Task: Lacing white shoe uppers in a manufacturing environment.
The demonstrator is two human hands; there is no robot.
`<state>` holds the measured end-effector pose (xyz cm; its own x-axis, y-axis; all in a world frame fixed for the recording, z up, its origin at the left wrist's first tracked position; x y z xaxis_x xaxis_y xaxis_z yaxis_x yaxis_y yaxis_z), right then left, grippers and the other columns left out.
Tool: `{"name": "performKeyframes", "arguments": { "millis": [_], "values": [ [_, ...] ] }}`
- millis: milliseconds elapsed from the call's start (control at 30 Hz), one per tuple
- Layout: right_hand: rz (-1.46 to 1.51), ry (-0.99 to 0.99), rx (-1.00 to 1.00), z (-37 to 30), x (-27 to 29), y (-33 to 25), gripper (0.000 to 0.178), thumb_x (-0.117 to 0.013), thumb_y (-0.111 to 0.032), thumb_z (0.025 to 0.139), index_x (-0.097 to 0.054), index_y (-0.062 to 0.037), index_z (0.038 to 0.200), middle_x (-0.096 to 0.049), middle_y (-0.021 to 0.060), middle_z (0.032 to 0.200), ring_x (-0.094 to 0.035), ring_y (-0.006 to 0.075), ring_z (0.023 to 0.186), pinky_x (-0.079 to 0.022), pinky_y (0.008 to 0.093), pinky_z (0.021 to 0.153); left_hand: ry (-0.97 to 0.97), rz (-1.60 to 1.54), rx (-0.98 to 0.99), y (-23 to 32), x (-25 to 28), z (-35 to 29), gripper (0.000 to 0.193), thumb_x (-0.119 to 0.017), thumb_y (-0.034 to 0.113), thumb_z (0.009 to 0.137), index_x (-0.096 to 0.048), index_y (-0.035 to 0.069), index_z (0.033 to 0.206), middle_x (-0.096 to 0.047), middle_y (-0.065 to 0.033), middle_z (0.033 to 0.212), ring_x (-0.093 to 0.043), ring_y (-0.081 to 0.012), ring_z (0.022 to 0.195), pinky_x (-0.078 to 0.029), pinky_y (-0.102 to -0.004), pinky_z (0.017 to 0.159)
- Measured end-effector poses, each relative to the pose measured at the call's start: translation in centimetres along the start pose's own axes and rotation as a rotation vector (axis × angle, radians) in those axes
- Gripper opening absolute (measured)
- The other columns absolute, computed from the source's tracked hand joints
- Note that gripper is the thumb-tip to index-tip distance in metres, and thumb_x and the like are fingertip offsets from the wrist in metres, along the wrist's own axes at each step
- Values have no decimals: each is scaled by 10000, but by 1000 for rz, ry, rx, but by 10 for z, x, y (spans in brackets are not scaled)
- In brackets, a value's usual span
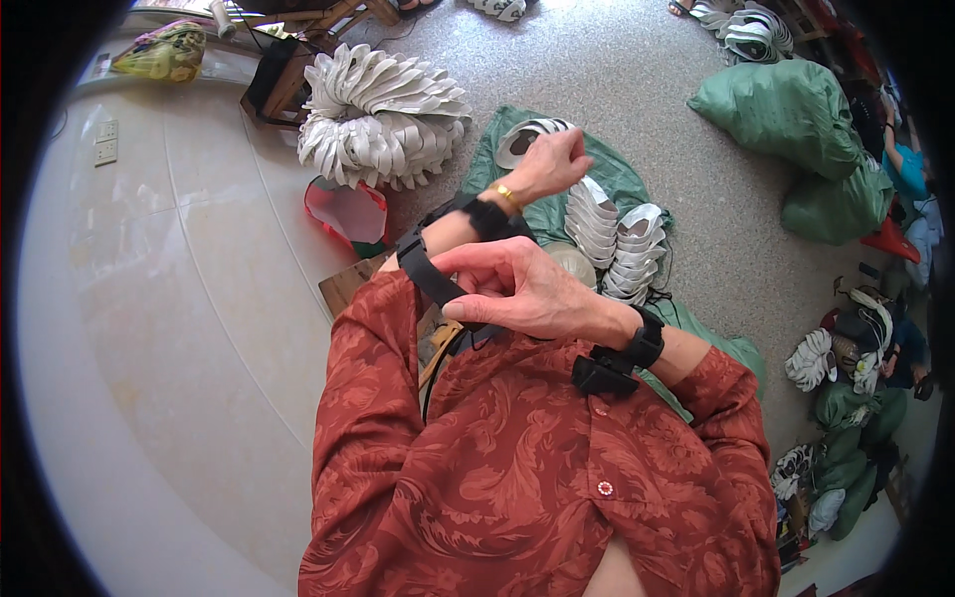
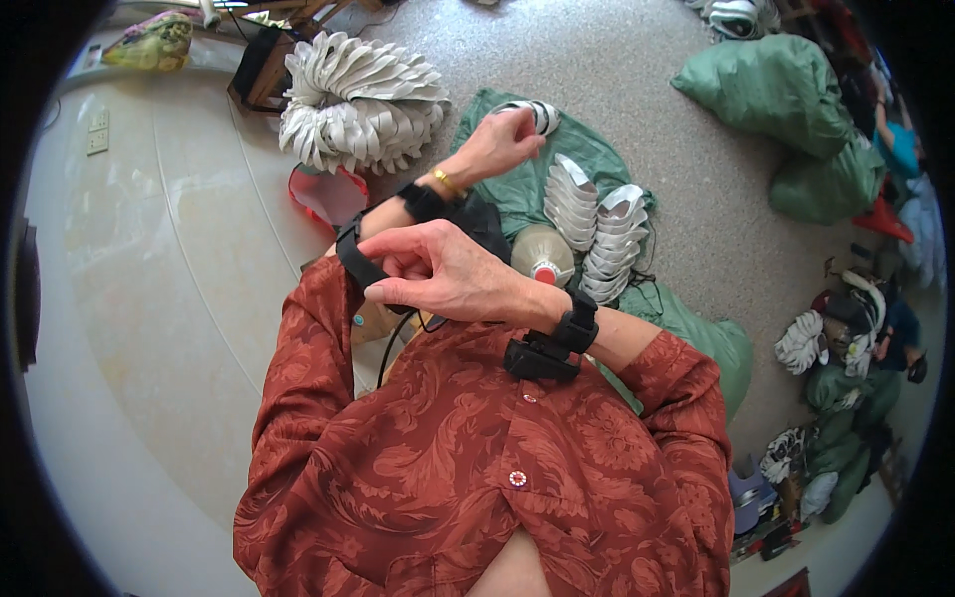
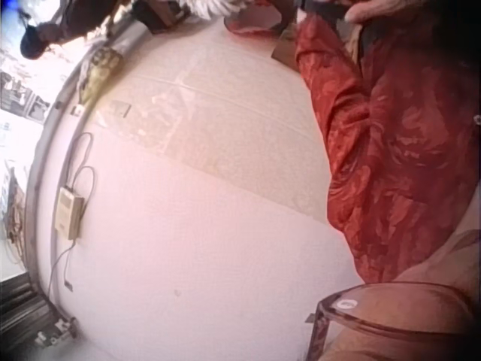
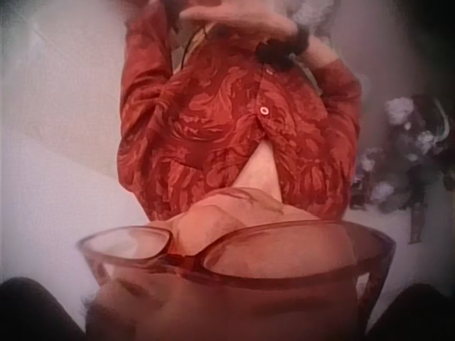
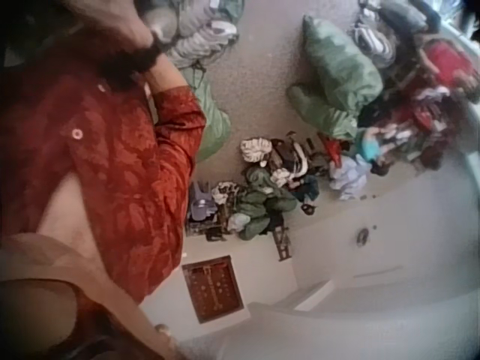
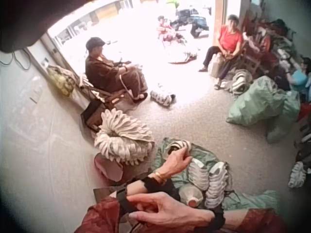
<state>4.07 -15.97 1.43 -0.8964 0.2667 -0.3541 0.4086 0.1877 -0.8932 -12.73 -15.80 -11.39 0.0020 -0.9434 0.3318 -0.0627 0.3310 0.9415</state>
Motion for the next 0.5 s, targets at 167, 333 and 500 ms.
{"name": "performKeyframes", "arguments": {
  "millis": [167, 333, 500],
  "values": [
    [0, -16, -127, 4, -5, 12, 416, -701, -128, 930, -602, 36, 1299, -588, -46, 882, -513, 15, 764, -432, 195, 644, -62, -220, 110, -8, -12, -54, 216, -672, 169, 903, -579, -12, 833, -685, -100, 743, -694, -169, 732, -527, -325, 631],
    [77, 107, -183, 2, 21, 22, 421, -696, -128, 943, -606, -34, 1344, -572, -75, 877, -521, 0, 783, -433, 184, 653, -169, -525, 272, -35, -26, -108, 227, -671, 201, 956, -557, 16, 890, -668, -60, 797, -626, -106, 747, -502, -268, 651],
    [5, 60, -172, -9, 15, 22, 417, -695, -116, 937, -604, 14, 1323, -581, -56, 913, -531, 12, 797, -447, 180, 694, -124, -706, 294, -31, 0, -153, 215, -685, 193, 960, -559, 22, 927, -596, -1, 815, -536, -51, 739, -449, -261, 593]
  ]
}}
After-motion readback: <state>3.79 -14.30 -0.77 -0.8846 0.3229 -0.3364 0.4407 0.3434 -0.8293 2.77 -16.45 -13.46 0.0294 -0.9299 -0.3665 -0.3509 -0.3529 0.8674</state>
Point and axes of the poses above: each hand's wrist, its own z-axis towards the middle knuckle, its own x-axis out of the back of the hand, y = z × x, the point moved 10 cm from there along z, towards the middle knuckle
